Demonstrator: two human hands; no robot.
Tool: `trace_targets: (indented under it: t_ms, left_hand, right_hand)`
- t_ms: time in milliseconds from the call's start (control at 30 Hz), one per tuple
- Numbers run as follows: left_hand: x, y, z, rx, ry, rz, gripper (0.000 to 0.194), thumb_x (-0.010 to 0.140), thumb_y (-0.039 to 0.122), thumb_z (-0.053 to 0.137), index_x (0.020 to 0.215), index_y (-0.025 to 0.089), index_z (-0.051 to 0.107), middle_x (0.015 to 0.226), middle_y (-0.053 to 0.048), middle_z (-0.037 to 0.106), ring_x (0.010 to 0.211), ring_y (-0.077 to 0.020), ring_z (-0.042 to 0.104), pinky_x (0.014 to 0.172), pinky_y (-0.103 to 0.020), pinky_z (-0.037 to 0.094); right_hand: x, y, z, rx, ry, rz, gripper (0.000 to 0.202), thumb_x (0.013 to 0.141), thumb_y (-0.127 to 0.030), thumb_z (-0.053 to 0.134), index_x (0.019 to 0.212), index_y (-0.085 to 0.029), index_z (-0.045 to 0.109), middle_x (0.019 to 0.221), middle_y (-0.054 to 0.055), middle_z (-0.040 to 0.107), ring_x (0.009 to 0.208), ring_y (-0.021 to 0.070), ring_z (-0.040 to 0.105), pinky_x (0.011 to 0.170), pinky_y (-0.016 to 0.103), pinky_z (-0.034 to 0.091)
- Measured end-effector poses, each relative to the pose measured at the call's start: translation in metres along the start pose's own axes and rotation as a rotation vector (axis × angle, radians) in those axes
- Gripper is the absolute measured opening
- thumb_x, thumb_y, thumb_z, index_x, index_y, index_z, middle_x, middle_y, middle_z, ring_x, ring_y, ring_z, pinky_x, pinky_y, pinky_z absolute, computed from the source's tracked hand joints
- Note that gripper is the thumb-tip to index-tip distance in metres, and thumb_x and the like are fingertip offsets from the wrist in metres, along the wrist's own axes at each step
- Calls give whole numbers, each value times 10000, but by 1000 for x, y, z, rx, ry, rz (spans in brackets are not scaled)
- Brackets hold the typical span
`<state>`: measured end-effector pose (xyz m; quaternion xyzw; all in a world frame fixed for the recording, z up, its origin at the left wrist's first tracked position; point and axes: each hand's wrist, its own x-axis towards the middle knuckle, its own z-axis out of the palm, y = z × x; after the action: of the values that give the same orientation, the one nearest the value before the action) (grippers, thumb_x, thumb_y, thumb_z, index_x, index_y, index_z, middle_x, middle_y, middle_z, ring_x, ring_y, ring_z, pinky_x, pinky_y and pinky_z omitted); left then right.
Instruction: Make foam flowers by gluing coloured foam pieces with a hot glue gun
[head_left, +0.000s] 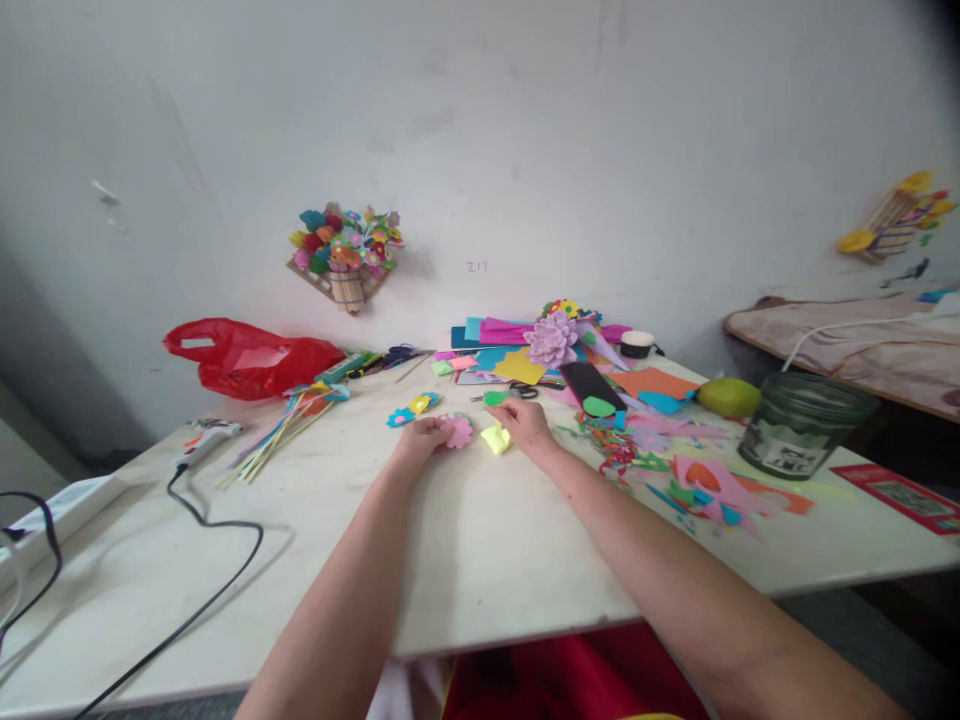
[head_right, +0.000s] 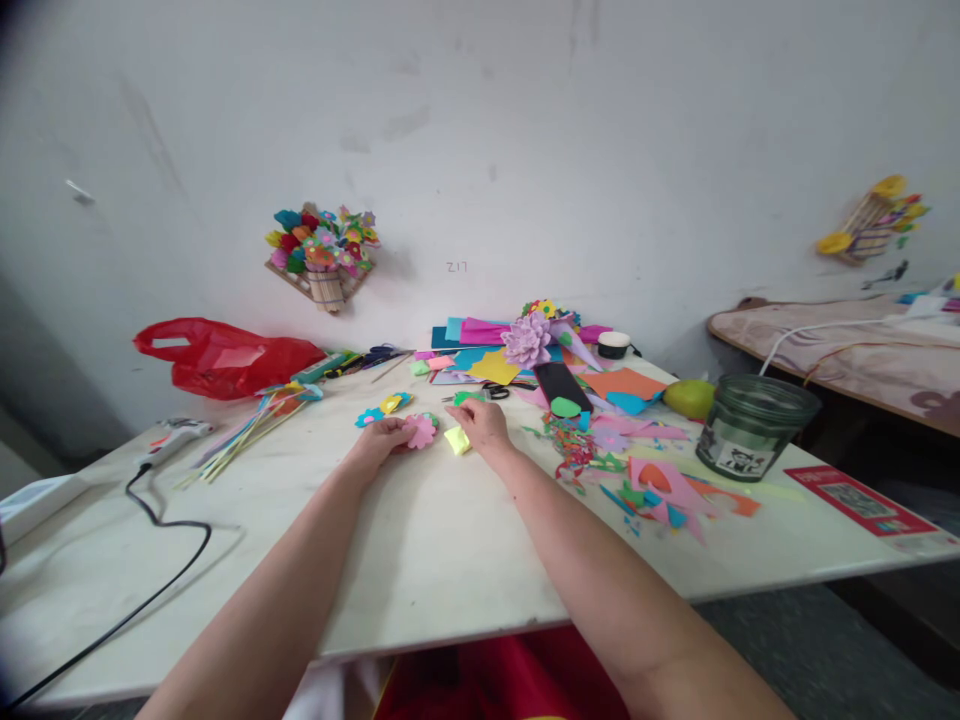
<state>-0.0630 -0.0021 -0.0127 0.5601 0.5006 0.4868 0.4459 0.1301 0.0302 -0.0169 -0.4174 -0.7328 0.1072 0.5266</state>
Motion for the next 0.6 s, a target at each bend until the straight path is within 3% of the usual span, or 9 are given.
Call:
trace_targets:
  t_ms: [167, 400, 500, 600]
  left_hand:
    - [-2, 3, 2, -20, 14, -11, 271, 565, 356, 669, 625, 121, 548, 581, -36, 579, 533, -114, 512, 553, -247, 379]
    - [2, -3, 0, -31, 47, 20, 236, 579, 335, 667, 612, 148, 527, 539, -12, 569, 490, -99, 489, 512, -230, 353]
    - [4, -5, -1, -17, 50, 23, 250, 582, 352, 662, 631, 148, 526, 546, -12, 570, 488, -95, 484, 503, -225, 350]
    - [6, -8, -2, -19, 60, 33, 278, 579, 367, 662, 674, 138, 536, 575, -22, 579, 498, -97, 488, 503, -227, 356]
  right_hand:
    - [3, 1, 0, 79, 25, -26, 211, 759, -271, 424, 743, -172, 610, 667, 38, 612, 574, 128, 531, 528, 225, 392]
    - [1, -6, -2, 50, 24, 66, 375, 778, -420, 414, 491, -192, 493, 464, 11, 534, 506, 129, 524, 483, 216, 366]
    - [1, -6, -1, 27, 10, 12, 312, 744, -415, 474, 541, -185, 534, 505, 10, 556, 520, 123, 523, 497, 212, 373]
    - [1, -3, 1, 69, -11, -69, 182, 727, -307, 504, 670, -161, 596, 621, 31, 600, 567, 126, 537, 554, 229, 405]
